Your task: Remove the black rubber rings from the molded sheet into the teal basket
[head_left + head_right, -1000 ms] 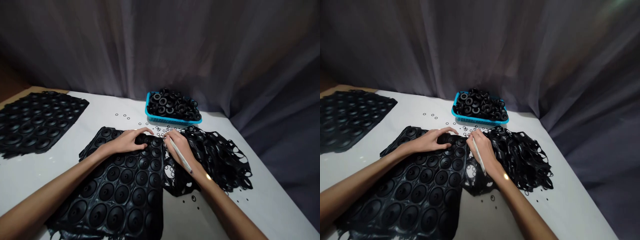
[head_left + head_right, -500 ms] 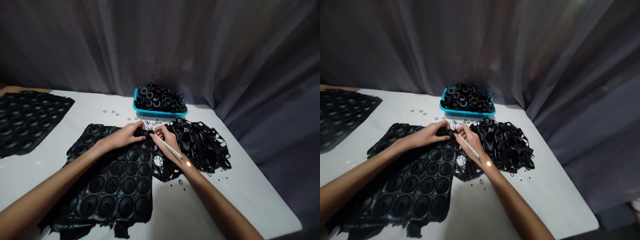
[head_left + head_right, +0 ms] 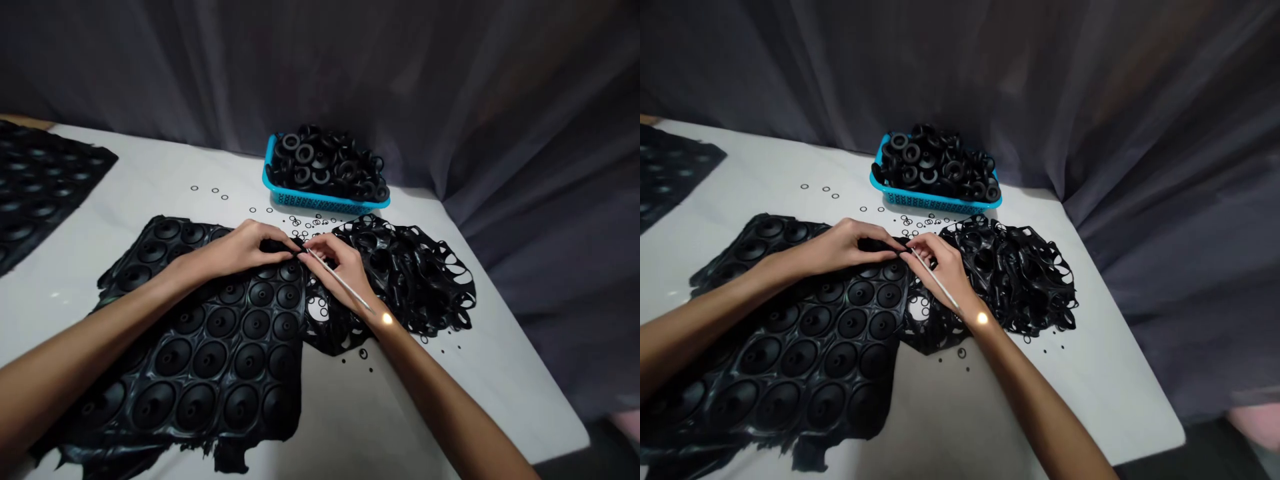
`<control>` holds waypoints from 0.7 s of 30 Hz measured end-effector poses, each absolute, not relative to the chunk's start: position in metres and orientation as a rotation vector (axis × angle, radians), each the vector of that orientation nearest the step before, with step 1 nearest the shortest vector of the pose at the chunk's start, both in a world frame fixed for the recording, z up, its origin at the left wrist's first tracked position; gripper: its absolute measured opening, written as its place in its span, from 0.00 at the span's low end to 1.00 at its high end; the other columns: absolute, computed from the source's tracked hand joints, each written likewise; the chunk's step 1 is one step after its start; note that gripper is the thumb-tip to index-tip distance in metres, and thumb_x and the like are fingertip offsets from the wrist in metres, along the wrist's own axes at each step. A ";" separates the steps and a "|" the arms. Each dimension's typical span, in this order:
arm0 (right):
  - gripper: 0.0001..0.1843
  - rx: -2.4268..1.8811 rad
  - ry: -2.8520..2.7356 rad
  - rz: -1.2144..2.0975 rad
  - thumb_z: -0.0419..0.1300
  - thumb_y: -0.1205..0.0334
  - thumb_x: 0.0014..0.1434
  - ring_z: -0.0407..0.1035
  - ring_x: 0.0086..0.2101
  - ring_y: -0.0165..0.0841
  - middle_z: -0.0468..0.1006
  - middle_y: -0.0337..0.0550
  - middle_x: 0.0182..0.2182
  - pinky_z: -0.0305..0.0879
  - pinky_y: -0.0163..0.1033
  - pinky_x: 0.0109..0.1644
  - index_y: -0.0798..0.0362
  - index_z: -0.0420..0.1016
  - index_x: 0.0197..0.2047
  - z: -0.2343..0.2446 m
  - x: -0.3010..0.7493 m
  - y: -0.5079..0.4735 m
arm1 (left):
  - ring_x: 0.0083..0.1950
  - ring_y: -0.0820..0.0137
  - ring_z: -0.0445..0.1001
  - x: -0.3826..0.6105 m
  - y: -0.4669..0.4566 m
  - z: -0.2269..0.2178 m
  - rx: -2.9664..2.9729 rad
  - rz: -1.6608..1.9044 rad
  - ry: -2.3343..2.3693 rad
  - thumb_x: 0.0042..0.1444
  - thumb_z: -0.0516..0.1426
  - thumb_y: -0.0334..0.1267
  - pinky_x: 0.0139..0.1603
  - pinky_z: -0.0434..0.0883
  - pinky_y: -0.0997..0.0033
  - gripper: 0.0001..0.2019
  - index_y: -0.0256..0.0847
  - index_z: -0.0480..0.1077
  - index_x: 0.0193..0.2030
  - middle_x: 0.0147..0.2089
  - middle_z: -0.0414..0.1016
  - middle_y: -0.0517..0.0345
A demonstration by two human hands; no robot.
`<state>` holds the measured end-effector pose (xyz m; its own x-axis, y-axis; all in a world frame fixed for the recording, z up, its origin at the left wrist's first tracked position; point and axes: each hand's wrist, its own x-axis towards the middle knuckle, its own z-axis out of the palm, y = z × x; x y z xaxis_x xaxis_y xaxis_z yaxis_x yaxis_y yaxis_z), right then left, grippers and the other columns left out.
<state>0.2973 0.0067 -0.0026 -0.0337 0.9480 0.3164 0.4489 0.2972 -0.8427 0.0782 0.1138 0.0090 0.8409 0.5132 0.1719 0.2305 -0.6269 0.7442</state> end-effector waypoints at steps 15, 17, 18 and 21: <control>0.06 -1.279 -1.899 0.431 0.59 0.58 0.74 0.73 0.36 0.32 0.79 0.40 0.37 0.72 0.39 0.42 0.49 0.76 0.47 -0.012 0.301 -0.002 | 0.45 0.63 0.82 0.085 0.103 0.008 2.305 0.601 0.675 0.69 0.60 0.43 0.48 0.73 0.65 0.11 0.40 0.82 0.47 0.45 0.86 0.52; 0.05 -1.287 -1.885 0.437 0.60 0.59 0.73 0.72 0.35 0.31 0.78 0.39 0.37 0.71 0.38 0.41 0.49 0.76 0.46 -0.012 0.301 -0.001 | 0.45 0.63 0.82 0.086 0.102 0.007 2.313 0.612 0.664 0.69 0.60 0.43 0.47 0.73 0.66 0.11 0.40 0.82 0.46 0.44 0.86 0.53; 0.05 -1.290 -1.879 0.438 0.60 0.59 0.73 0.71 0.34 0.30 0.78 0.39 0.37 0.70 0.38 0.41 0.49 0.76 0.46 -0.011 0.301 -0.001 | 0.45 0.63 0.82 0.086 0.102 0.007 2.317 0.615 0.659 0.69 0.59 0.42 0.47 0.73 0.66 0.11 0.40 0.82 0.46 0.44 0.86 0.53; 0.04 -1.279 -1.878 0.441 0.60 0.60 0.73 0.70 0.34 0.30 0.77 0.38 0.36 0.70 0.38 0.40 0.49 0.76 0.45 -0.010 0.300 0.000 | 0.45 0.63 0.81 0.085 0.102 0.006 2.330 0.621 0.649 0.70 0.59 0.43 0.46 0.72 0.66 0.12 0.40 0.82 0.45 0.43 0.85 0.53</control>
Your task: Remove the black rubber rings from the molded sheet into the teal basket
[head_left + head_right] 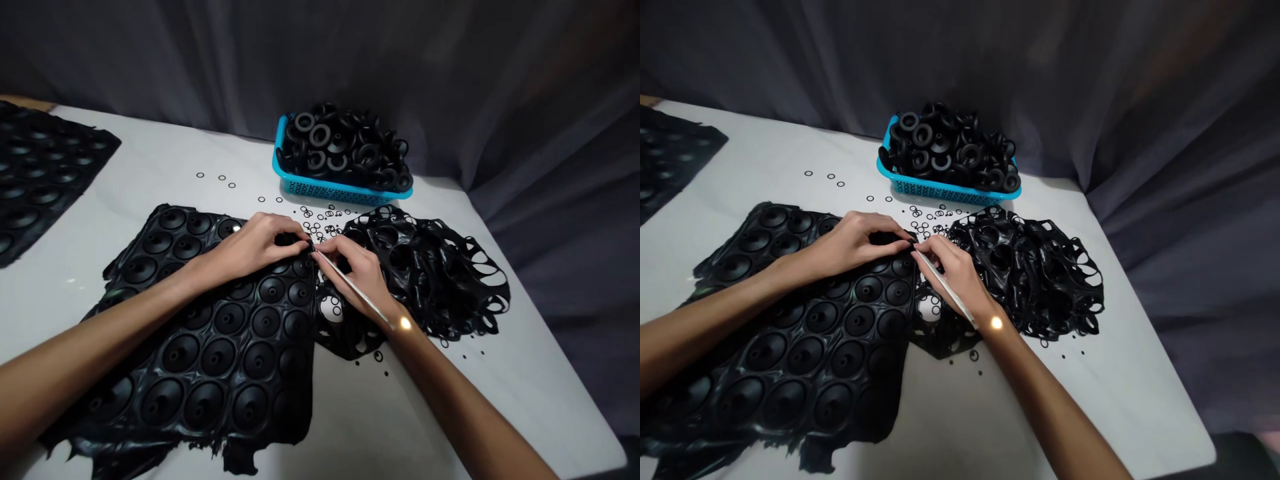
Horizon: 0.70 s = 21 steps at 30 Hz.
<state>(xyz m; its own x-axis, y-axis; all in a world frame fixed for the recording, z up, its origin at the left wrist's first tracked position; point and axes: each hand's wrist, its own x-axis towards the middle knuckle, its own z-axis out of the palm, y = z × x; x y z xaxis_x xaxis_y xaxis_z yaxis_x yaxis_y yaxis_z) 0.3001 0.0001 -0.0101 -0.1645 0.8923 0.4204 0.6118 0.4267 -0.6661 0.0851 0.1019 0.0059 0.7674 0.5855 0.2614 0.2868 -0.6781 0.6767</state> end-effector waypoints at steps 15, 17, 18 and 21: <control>0.07 -1.360 -2.001 0.332 0.50 0.62 0.77 0.74 0.41 0.36 0.76 0.45 0.40 0.71 0.43 0.47 0.50 0.67 0.45 -0.010 0.290 0.000 | 0.41 0.63 0.79 0.088 0.098 0.007 2.389 0.608 0.678 0.69 0.58 0.43 0.45 0.71 0.66 0.12 0.39 0.81 0.42 0.40 0.83 0.52; 0.06 -1.420 -2.003 0.334 0.51 0.61 0.76 0.73 0.40 0.36 0.76 0.46 0.41 0.71 0.42 0.46 0.50 0.66 0.45 -0.010 0.289 0.000 | 0.41 0.64 0.79 0.088 0.098 0.007 2.385 0.600 0.680 0.69 0.58 0.44 0.44 0.71 0.66 0.13 0.39 0.81 0.42 0.40 0.84 0.52; 0.05 -1.447 -2.005 0.324 0.51 0.61 0.76 0.73 0.40 0.36 0.76 0.46 0.41 0.71 0.42 0.45 0.50 0.66 0.46 -0.010 0.289 0.001 | 0.41 0.64 0.79 0.088 0.098 0.006 2.387 0.601 0.673 0.69 0.58 0.44 0.44 0.72 0.67 0.13 0.39 0.81 0.43 0.40 0.84 0.52; 0.04 -1.517 -2.083 0.244 0.52 0.62 0.74 0.71 0.40 0.38 0.75 0.47 0.41 0.71 0.44 0.46 0.50 0.65 0.45 -0.011 0.287 0.004 | 0.44 0.63 0.80 0.087 0.098 0.007 2.410 0.603 0.629 0.69 0.58 0.44 0.47 0.73 0.66 0.13 0.39 0.81 0.46 0.42 0.84 0.51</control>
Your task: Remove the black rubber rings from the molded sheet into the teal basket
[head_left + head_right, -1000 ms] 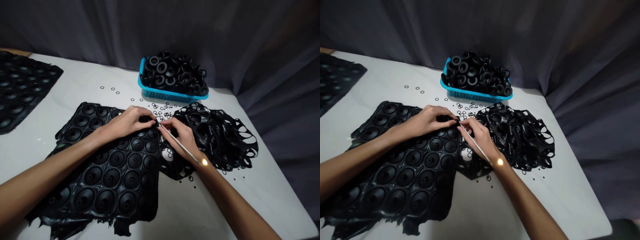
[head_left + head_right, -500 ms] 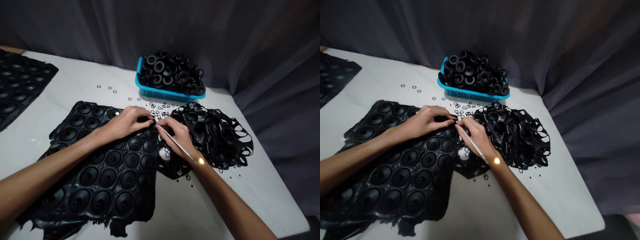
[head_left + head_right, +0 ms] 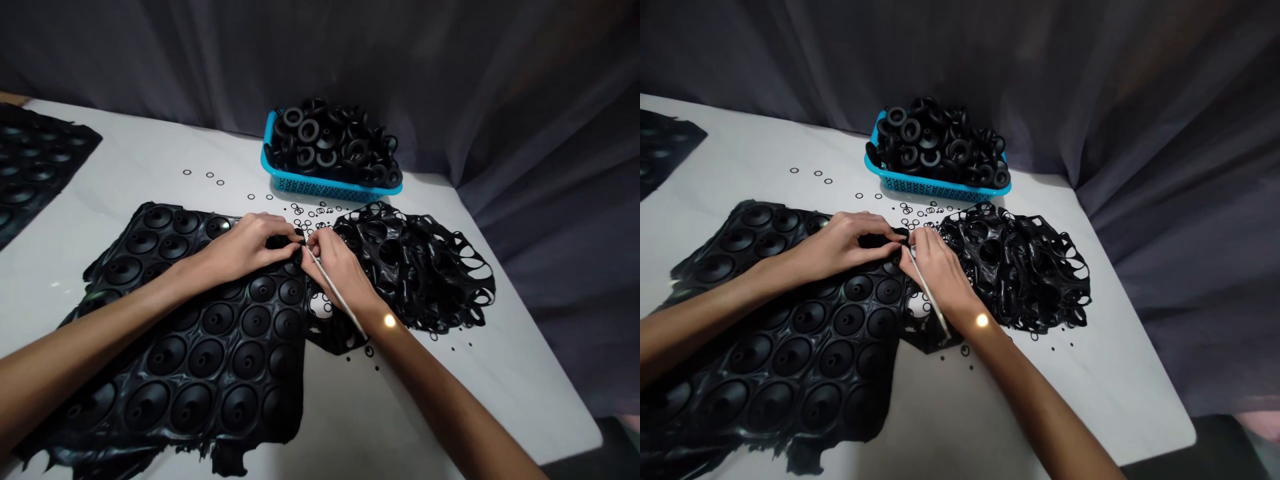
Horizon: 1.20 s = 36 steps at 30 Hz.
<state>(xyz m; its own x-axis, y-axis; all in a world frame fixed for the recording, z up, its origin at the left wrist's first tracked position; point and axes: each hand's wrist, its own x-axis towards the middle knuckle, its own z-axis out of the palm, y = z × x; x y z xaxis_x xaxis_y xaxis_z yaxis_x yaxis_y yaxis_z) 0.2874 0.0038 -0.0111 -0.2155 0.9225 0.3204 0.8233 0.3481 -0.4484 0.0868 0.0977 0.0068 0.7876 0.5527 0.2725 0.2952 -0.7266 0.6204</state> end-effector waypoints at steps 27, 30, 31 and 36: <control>0.10 -1.430 -2.214 0.253 0.52 0.71 0.72 0.65 0.36 0.33 0.71 0.39 0.33 0.60 0.39 0.41 0.50 0.66 0.38 -0.006 0.291 0.016 | 0.32 0.71 0.71 0.090 0.109 0.008 2.352 0.511 0.610 0.63 0.60 0.49 0.38 0.68 0.73 0.15 0.39 0.78 0.37 0.31 0.79 0.60; 0.10 -1.415 -2.161 0.308 0.54 0.71 0.71 0.63 0.35 0.33 0.69 0.38 0.32 0.58 0.39 0.40 0.50 0.65 0.37 -0.007 0.292 0.016 | 0.32 0.72 0.70 0.090 0.108 0.010 2.359 0.489 0.623 0.63 0.60 0.50 0.37 0.67 0.74 0.15 0.38 0.78 0.37 0.30 0.77 0.61; 0.10 -1.404 -2.145 0.331 0.54 0.71 0.71 0.63 0.35 0.33 0.68 0.38 0.32 0.57 0.39 0.40 0.50 0.65 0.37 -0.007 0.293 0.016 | 0.31 0.72 0.69 0.091 0.108 0.010 2.360 0.479 0.627 0.63 0.60 0.50 0.37 0.66 0.74 0.15 0.38 0.78 0.37 0.30 0.77 0.61; 0.10 -1.364 -2.093 0.363 0.54 0.72 0.70 0.62 0.34 0.32 0.67 0.36 0.31 0.55 0.39 0.39 0.50 0.64 0.37 -0.010 0.294 0.018 | 0.34 0.70 0.73 0.092 0.106 0.008 2.353 0.500 0.674 0.63 0.60 0.49 0.37 0.67 0.73 0.15 0.38 0.78 0.38 0.34 0.80 0.58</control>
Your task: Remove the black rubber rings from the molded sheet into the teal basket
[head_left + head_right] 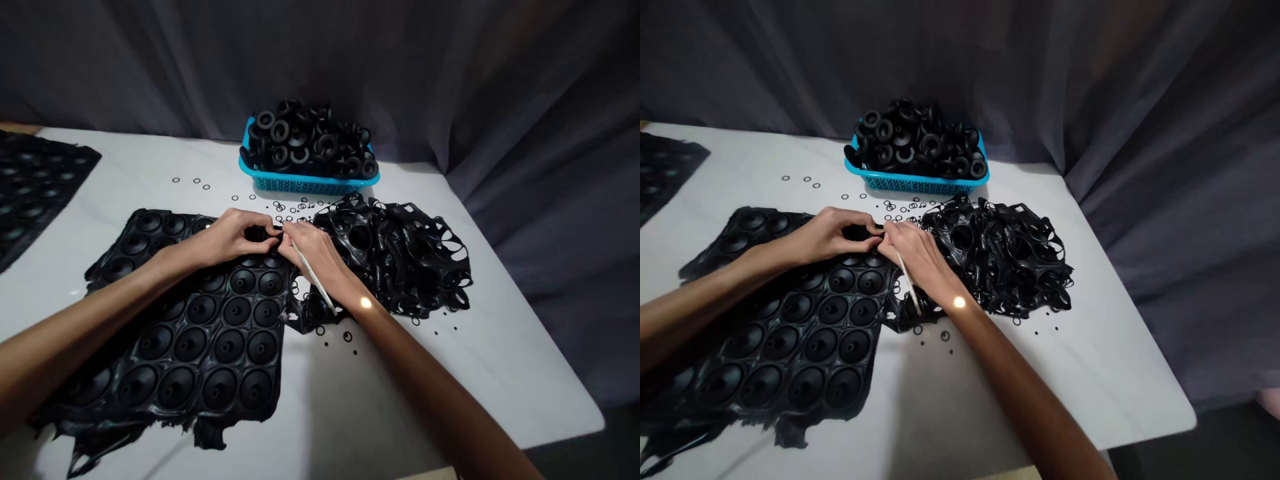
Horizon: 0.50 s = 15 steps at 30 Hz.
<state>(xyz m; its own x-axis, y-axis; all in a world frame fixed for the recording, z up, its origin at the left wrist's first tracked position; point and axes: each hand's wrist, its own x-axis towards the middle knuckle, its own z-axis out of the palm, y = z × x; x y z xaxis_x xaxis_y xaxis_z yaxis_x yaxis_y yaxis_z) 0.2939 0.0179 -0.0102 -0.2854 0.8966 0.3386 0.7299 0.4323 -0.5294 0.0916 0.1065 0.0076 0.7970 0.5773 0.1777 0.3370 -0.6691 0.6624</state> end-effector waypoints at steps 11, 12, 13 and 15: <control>0.10 -1.774 -1.896 0.175 0.53 0.73 0.68 0.68 0.31 0.34 0.75 0.41 0.29 0.58 0.37 0.35 0.52 0.68 0.36 -0.019 0.291 0.025 | 0.44 0.62 0.79 0.089 0.090 0.010 2.361 0.471 0.697 0.70 0.57 0.46 0.47 0.70 0.66 0.12 0.41 0.75 0.41 0.41 0.81 0.54; 0.10 -1.797 -1.878 0.163 0.53 0.73 0.68 0.68 0.30 0.34 0.75 0.41 0.28 0.58 0.37 0.34 0.52 0.68 0.36 -0.019 0.291 0.026 | 0.45 0.62 0.79 0.088 0.089 0.010 2.360 0.479 0.694 0.71 0.57 0.46 0.49 0.71 0.65 0.12 0.41 0.75 0.41 0.42 0.81 0.53; 0.09 -1.793 -1.886 0.153 0.54 0.73 0.68 0.69 0.31 0.35 0.75 0.41 0.29 0.58 0.37 0.34 0.52 0.68 0.36 -0.019 0.292 0.026 | 0.47 0.61 0.79 0.087 0.088 0.009 2.356 0.484 0.692 0.71 0.56 0.46 0.50 0.71 0.64 0.12 0.41 0.75 0.42 0.43 0.82 0.53; 0.09 -1.733 -1.927 0.130 0.55 0.73 0.67 0.71 0.33 0.36 0.76 0.42 0.30 0.60 0.37 0.36 0.51 0.69 0.36 -0.019 0.291 0.024 | 0.49 0.60 0.79 0.085 0.089 0.008 2.340 0.482 0.678 0.72 0.56 0.46 0.54 0.72 0.63 0.11 0.42 0.76 0.47 0.46 0.82 0.53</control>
<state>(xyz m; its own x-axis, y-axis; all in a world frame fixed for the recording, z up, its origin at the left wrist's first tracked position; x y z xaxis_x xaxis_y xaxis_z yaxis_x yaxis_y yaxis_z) 0.2912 0.0244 -0.0194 -0.0274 0.9456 0.3241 0.8937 0.1684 -0.4159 0.0845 0.0887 0.0081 0.7991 0.5793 0.1609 0.3419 -0.6580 0.6709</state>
